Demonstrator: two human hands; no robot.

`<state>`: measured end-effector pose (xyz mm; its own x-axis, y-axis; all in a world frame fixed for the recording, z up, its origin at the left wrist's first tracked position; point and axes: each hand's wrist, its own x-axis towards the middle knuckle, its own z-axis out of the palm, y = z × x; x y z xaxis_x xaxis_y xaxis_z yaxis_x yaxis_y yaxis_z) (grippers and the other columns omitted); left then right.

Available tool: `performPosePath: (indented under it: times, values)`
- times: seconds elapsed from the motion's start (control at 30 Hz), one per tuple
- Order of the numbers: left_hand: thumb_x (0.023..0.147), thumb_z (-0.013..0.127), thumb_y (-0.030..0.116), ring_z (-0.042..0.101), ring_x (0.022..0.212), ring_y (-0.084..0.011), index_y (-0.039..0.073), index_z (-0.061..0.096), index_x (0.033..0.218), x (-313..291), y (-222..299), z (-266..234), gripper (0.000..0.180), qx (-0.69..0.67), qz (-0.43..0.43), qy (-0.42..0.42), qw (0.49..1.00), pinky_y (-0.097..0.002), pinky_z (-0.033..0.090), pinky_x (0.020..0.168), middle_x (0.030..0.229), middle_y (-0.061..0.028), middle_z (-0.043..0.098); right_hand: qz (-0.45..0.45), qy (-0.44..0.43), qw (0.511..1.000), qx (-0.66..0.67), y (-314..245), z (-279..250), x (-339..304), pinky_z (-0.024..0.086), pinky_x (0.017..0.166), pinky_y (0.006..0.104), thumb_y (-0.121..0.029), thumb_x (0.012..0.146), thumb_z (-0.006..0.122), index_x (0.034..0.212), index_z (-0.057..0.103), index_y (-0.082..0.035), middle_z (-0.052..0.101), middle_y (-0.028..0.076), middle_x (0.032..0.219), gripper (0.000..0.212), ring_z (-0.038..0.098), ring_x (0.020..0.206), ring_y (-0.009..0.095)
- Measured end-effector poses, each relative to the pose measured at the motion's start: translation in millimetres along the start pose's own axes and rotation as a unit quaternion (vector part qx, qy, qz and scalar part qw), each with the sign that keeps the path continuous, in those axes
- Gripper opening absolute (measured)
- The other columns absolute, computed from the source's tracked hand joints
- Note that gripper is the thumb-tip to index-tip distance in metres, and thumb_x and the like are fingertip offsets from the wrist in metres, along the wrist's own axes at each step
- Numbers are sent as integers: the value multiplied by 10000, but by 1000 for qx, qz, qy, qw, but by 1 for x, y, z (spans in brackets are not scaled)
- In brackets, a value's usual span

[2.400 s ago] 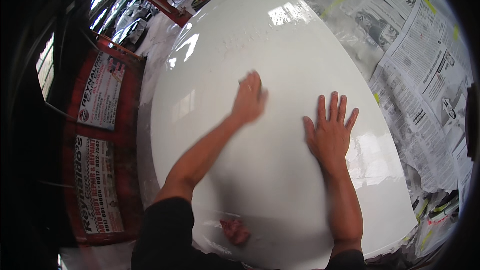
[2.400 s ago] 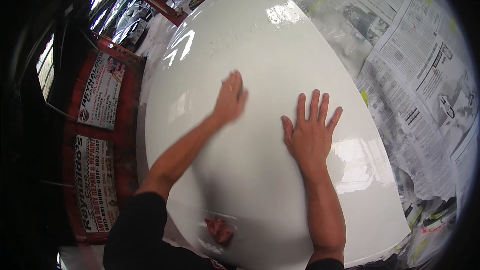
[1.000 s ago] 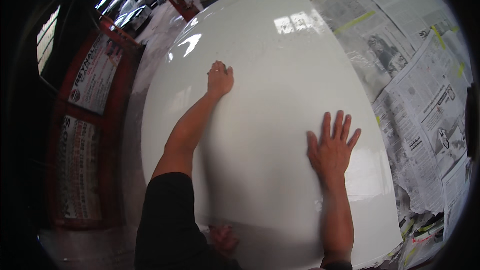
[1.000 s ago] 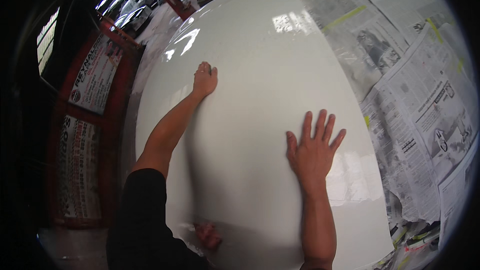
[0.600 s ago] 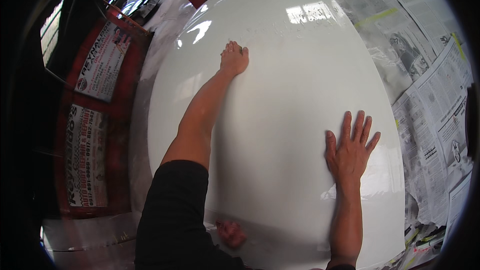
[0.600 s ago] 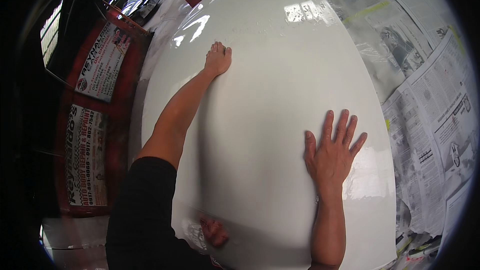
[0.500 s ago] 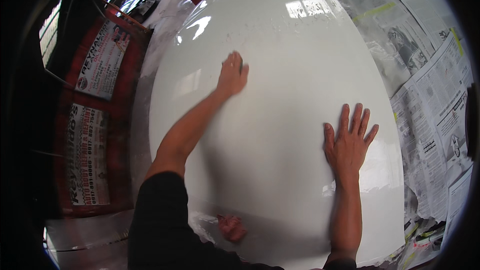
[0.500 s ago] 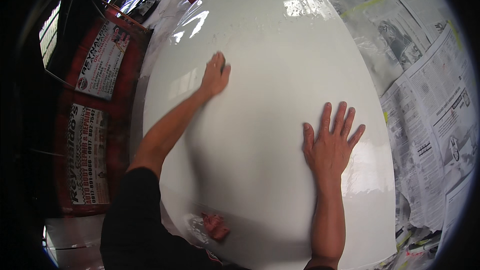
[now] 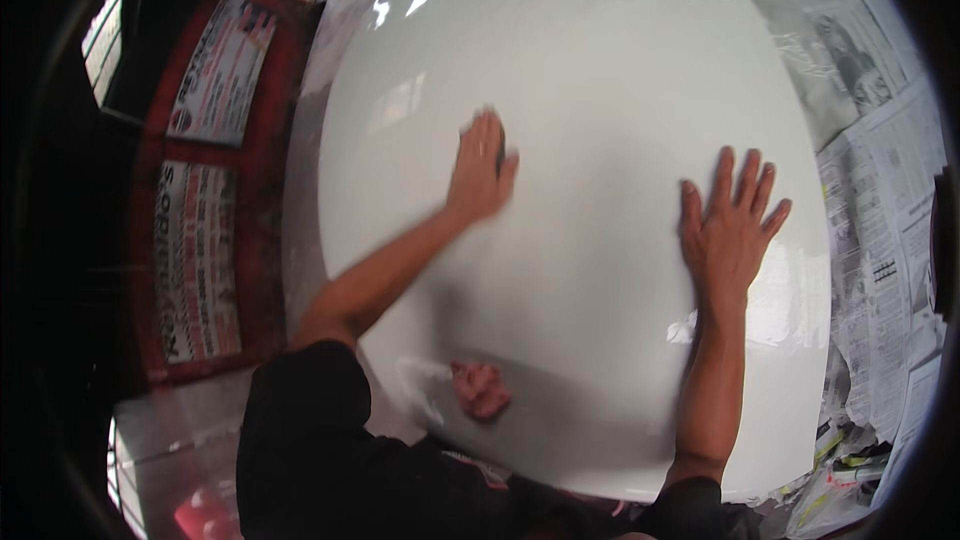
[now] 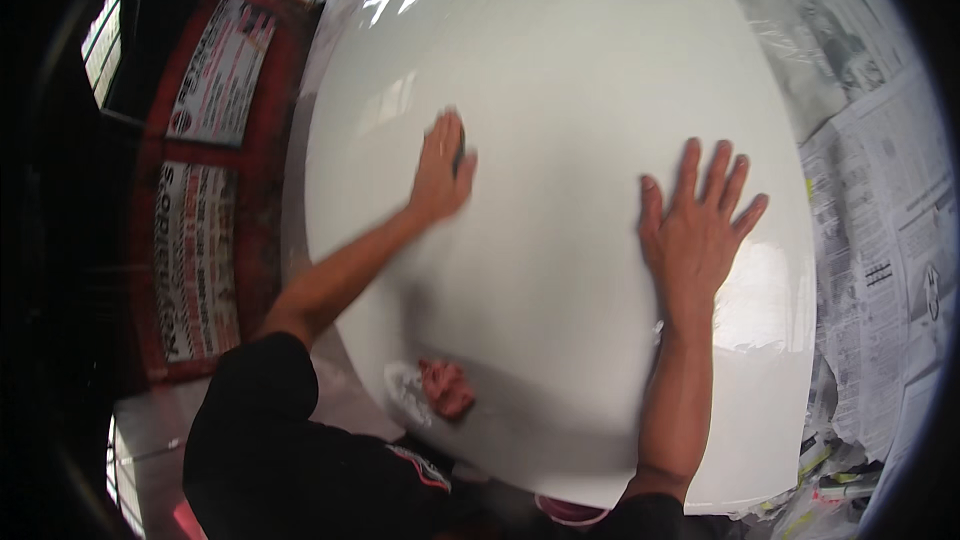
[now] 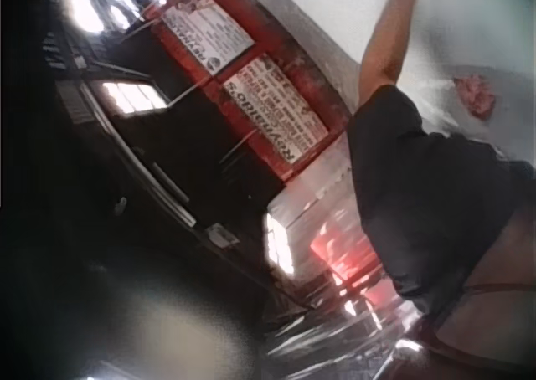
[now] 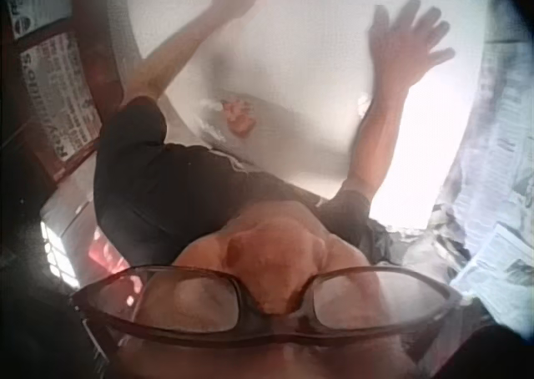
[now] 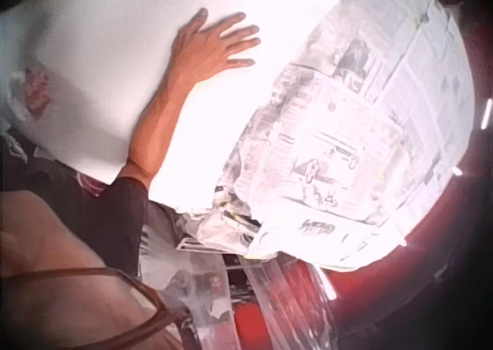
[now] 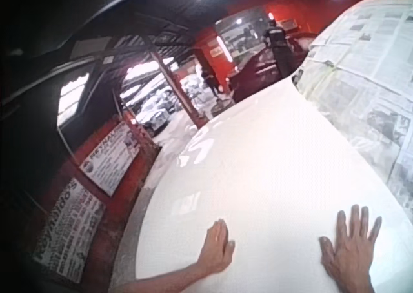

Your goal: The person uses a sanding block and a pink cloth to rub and wipe the surface of a white car hood. The person alternates between sanding and wiping motions across the hood, which is surrounded by protective newspaper and plastic sheeting.

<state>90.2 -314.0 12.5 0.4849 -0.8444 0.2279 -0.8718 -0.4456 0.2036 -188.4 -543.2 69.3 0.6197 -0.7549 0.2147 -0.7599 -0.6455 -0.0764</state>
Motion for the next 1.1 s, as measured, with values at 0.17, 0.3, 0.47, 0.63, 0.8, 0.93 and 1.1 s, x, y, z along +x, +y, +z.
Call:
performPosePath:
  times: [0.17,0.3,0.47,0.63,0.8,0.93,1.1]
  values:
    - [998,528,248,195,1487,-555,-203,223,1498,-184,83,-49,739,9,-104,-118,987,-617,153,1215,1568,-421,222,15,3,1000,-9,5,2,-1,137,1208,656,-550,1041,441,1550,422,-141,342,180,1625,653,256,1527,383]
    - [1039,444,419,236,1495,-503,-189,305,1470,30,-57,-22,758,87,-249,27,964,-568,149,1234,1565,-396,282,-20,6,1000,7,-18,-5,-4,143,1205,661,-552,1044,426,1552,417,-143,345,181,1624,652,257,1527,383]
    - [1029,502,331,244,1492,-498,-169,282,1493,-41,-18,-11,716,22,-138,12,990,-584,182,1225,1573,-378,278,-11,14,1000,-14,-5,8,-7,150,1199,669,-558,1044,414,1552,416,-141,354,178,1619,657,262,1526,381]
    - [1011,532,277,181,1484,-569,-222,192,1492,-214,90,-29,772,22,-137,-53,989,-627,134,1213,1562,-456,175,14,16,1000,-5,6,2,-1,141,1200,668,-556,1043,412,1552,414,-134,350,179,1620,661,251,1530,376]
    - [1052,449,369,220,1503,-490,-184,274,1489,1,-23,-25,726,71,-239,33,968,-557,177,1232,1593,-378,240,-15,24,999,26,-16,-2,-7,138,1199,668,-536,1040,433,1545,422,-122,349,186,1619,653,248,1527,375]
    - [1039,490,331,234,1491,-511,-179,276,1493,-90,24,-15,716,33,-104,-3,994,-583,175,1225,1587,-386,239,-15,43,998,33,0,5,-8,136,1197,670,-509,1033,461,1522,451,-101,373,201,1599,637,273,1510,389]
    - [1028,495,275,131,1503,-558,-200,176,1513,-172,97,-27,751,-27,-97,-76,992,-631,95,1217,1584,-429,165,-4,49,996,70,12,5,-5,108,1202,675,-494,1023,487,1513,464,-75,368,219,1594,645,255,1515,397]
